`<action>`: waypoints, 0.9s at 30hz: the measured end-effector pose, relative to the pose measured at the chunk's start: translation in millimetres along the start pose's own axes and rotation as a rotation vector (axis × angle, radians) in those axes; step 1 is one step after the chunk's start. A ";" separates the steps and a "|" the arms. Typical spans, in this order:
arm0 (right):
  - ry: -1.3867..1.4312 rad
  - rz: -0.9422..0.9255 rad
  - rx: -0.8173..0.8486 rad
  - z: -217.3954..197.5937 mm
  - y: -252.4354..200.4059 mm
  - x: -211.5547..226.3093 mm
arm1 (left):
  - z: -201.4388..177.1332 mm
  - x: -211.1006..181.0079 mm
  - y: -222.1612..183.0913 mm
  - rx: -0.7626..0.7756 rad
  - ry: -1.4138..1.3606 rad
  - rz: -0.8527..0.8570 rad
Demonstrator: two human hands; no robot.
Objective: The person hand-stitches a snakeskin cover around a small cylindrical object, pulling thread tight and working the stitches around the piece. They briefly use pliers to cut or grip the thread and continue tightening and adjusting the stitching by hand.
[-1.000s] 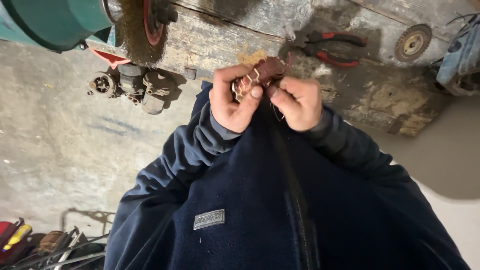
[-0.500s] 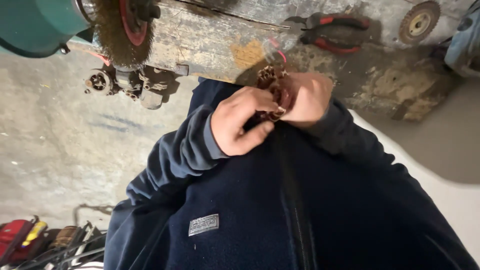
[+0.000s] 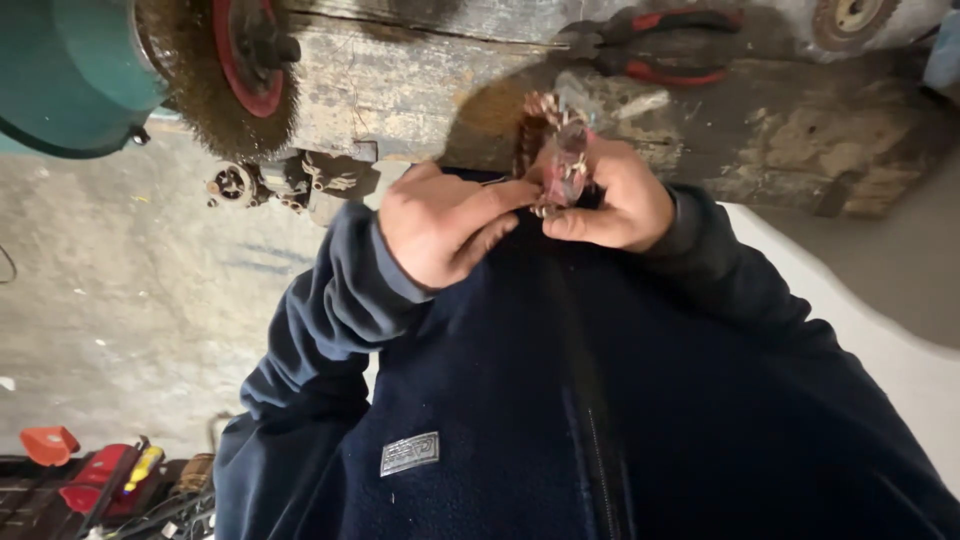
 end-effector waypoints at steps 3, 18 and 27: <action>0.108 0.089 -0.049 -1.2 -4.6 -12.2 | -4.5 -17.6 -0.8 -0.013 0.350 0.162; 0.191 0.381 -0.402 -26.8 -40.6 -81.1 | -7.7 -38.3 14.2 0.090 -0.339 0.379; -0.288 0.117 -0.315 -18.7 -13.4 -27.8 | 1.7 -16.8 -24.8 0.073 -1.049 0.253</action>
Point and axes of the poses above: each hand's wrist, its own y-axis towards the middle knuckle, its own z-axis out of the palm, x = y × z, the point moved 6 cm from there along y, towards the middle knuckle, and after that the axes turned 12 degrees about -y, right-handed, at the moved point
